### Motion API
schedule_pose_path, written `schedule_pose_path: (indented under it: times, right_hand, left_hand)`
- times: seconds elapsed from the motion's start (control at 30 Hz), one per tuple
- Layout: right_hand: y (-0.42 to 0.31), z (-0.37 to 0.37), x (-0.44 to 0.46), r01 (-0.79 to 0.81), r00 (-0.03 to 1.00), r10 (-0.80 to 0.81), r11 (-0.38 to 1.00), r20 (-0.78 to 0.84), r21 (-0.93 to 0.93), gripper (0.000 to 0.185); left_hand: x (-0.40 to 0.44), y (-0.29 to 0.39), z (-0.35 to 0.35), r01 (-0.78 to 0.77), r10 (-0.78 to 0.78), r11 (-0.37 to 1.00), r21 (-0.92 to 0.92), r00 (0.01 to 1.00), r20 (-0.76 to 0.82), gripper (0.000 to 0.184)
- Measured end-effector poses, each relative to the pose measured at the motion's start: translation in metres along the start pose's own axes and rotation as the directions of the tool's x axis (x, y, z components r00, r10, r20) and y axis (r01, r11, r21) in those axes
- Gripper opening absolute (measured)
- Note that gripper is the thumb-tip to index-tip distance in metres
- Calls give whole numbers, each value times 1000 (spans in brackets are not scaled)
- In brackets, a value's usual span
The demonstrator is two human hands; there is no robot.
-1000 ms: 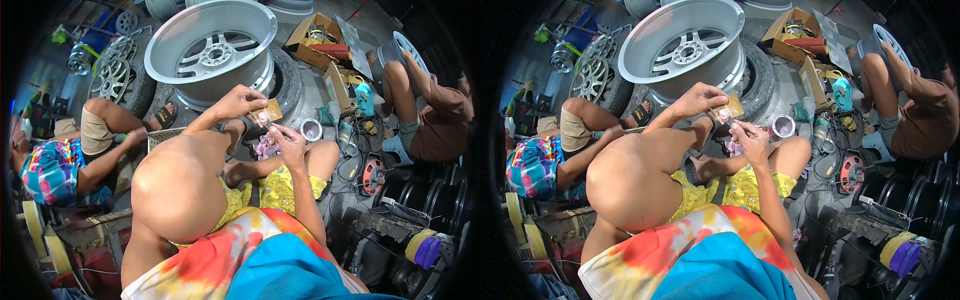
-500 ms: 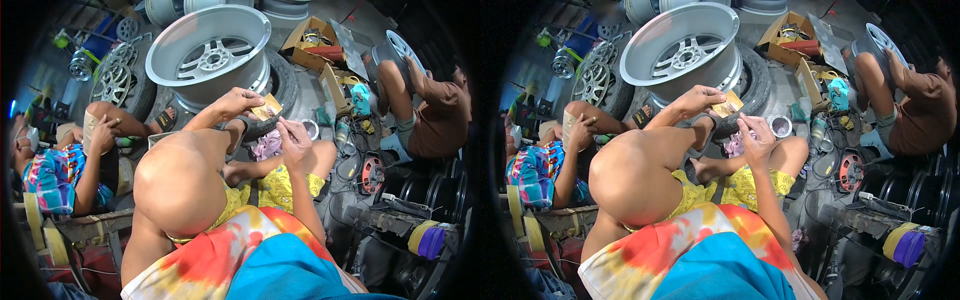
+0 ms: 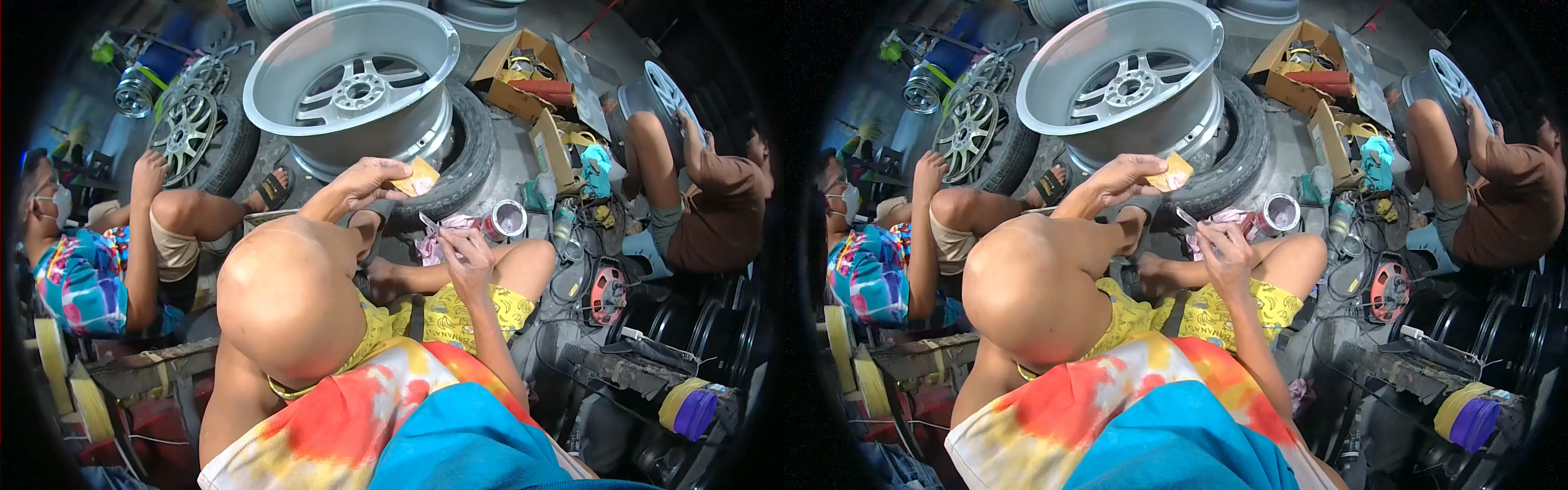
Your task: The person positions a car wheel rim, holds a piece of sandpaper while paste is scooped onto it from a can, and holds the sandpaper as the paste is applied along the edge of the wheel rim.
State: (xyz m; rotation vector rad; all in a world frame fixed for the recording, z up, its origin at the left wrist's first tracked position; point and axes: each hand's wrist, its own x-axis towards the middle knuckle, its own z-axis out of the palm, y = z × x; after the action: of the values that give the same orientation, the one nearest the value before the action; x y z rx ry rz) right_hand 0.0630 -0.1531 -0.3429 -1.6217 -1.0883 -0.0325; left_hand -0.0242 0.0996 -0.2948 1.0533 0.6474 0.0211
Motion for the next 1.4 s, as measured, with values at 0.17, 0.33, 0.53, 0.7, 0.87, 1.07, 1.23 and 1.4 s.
schedule_pose_path:
  times: [0.17, 0.33, 0.53, 0.7, 0.87, 1.07, 1.23, 1.4]
  right_hand:
    - [34, -8, -1, -567, 778, 627, 677, 35, 469, 18]
    - [70, -22, 52, -612, 736, 675, 632, 50, 476, 23]
    - [80, -13, 156, -497, 866, 468, 841, 177, 212, 26]
    - [84, 10, 233, -577, 815, 527, 699, 241, 423, 30]
    - [91, 35, 300, -465, 884, 437, 862, 168, 202, 45]
    - [112, 64, 363, -375, 885, 430, 886, 181, -273, 67]
    - [151, 90, 379, -132, 970, 200, 909, 136, -396, 68]
    - [137, 83, 369, -184, 944, 271, 904, 185, -387, 67]
  left_hand:
    - [-1, 16, -10, -57, 51, 995, 80, 995, 83, 28]
    - [-16, 58, 6, -286, 174, 857, 429, 944, 281, 24]
    - [-22, 100, 5, -589, 589, 604, 538, 784, 198, 16]
    - [-11, 97, -13, -486, 703, 226, 844, 681, 204, 17]
    - [-19, 75, -7, -356, 633, 202, 913, 758, 155, 18]
    - [-8, 73, -4, -330, 671, 150, 932, 727, 149, 18]
    - [11, 61, 8, -272, 718, 19, 962, 673, 176, 19]
    - [20, 47, 10, -197, 770, 50, 979, 632, 88, 18]
